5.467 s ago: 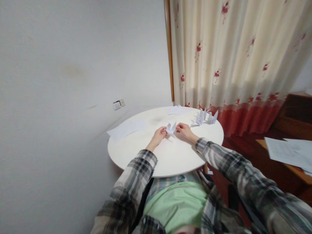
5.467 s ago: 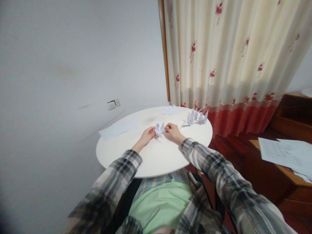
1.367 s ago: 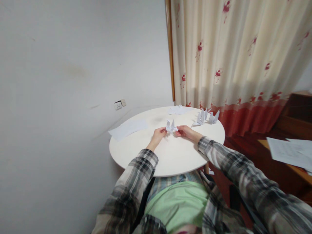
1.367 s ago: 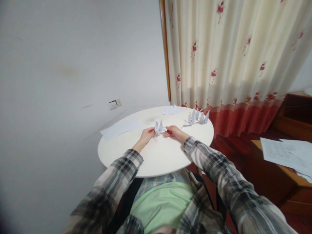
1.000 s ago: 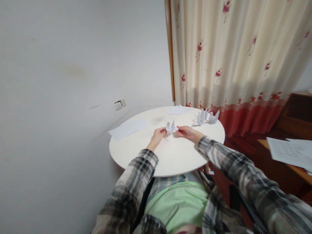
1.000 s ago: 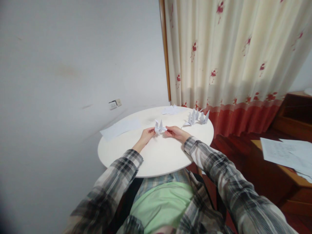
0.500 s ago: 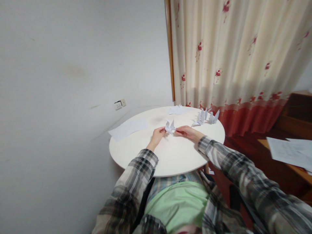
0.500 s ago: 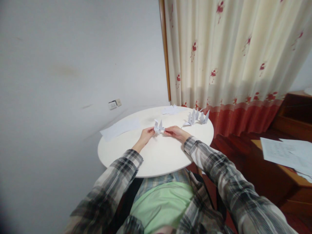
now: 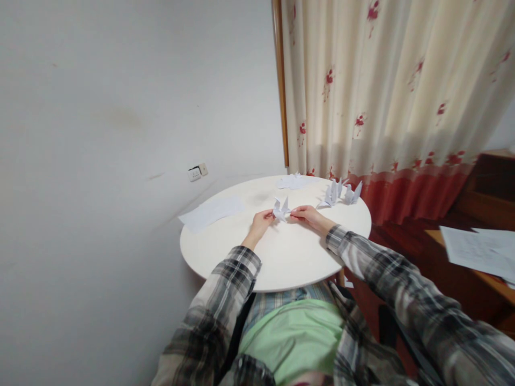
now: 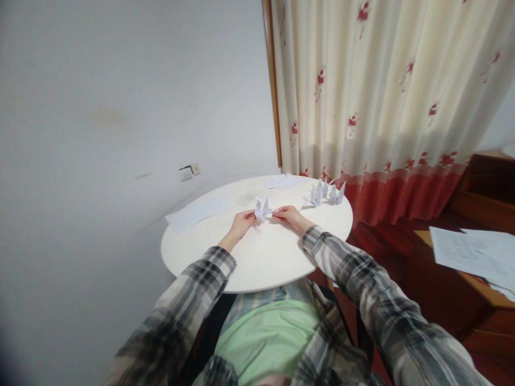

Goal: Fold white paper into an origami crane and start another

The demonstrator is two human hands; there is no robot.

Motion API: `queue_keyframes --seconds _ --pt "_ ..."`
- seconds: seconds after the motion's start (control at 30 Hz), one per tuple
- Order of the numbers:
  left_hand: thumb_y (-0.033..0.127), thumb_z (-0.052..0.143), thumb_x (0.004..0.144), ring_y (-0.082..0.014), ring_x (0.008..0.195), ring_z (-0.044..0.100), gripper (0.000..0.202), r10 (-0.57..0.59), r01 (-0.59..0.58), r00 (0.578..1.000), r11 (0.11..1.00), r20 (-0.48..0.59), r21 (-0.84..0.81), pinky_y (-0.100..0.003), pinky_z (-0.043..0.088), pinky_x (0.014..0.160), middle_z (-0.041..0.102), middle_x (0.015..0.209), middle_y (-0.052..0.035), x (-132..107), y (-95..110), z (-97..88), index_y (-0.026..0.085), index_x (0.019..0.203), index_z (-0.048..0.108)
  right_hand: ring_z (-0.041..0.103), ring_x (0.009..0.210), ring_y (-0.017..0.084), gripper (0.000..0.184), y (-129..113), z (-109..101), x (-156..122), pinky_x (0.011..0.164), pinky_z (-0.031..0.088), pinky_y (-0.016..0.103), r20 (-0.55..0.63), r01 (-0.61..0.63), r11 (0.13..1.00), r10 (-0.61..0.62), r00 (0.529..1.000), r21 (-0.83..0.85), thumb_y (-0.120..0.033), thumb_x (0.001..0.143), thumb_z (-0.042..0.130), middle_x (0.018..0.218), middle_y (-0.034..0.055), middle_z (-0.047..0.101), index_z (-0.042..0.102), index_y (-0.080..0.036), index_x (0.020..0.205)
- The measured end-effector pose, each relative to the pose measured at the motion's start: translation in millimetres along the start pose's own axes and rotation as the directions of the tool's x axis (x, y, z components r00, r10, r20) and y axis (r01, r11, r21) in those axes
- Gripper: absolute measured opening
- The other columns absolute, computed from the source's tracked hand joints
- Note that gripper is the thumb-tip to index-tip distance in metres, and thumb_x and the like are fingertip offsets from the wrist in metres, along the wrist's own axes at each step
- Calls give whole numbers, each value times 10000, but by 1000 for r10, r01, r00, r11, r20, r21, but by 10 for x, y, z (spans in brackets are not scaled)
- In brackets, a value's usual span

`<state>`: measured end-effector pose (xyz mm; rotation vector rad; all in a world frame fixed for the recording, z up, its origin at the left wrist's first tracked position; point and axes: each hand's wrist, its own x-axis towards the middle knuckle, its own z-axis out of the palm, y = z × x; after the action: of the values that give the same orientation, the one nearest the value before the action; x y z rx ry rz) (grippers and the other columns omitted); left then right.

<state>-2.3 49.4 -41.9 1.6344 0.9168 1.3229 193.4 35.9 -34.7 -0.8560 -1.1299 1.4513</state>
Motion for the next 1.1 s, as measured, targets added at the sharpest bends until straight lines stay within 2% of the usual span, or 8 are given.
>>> queue_keyframes --seconds 0.43,0.73,0.87,1.1 --pt "220 633 591 -152 717 597 284 34 -34 999 999 2 39 -286 463 724 696 823 -55 -14 15 11 108 845 692 559 482 67 157 -56 41 -53 485 476 142 23 14 1000 -14 1000 -15 -163 710 662 559 46 622 580 -97 594" --pt "186 609 603 -151 724 594 267 31 -32 999 998 23 46 -285 449 744 694 824 -57 -28 48 16 103 843 690 524 381 86 206 -64 134 -73 417 454 191 -31 110 973 -119 992 -201 -213 736 620 446 -18 576 483 -150 595" --pt "168 590 604 -151 726 593 256 48 -50 998 997 34 59 -280 447 746 696 819 -46 -37 56 16 113 833 690 518 375 80 193 -74 137 -87 405 443 178 -19 79 979 -84 996 -187 -210 749 605 452 -12 581 485 -150 611" --pt "189 590 619 -150 721 590 249 68 -70 997 995 26 71 -276 451 732 695 825 -43 -26 6 2 123 837 692 506 398 57 180 -113 148 -128 404 420 140 1 -40 998 40 999 -43 -98 794 521 496 26 589 538 -113 615"
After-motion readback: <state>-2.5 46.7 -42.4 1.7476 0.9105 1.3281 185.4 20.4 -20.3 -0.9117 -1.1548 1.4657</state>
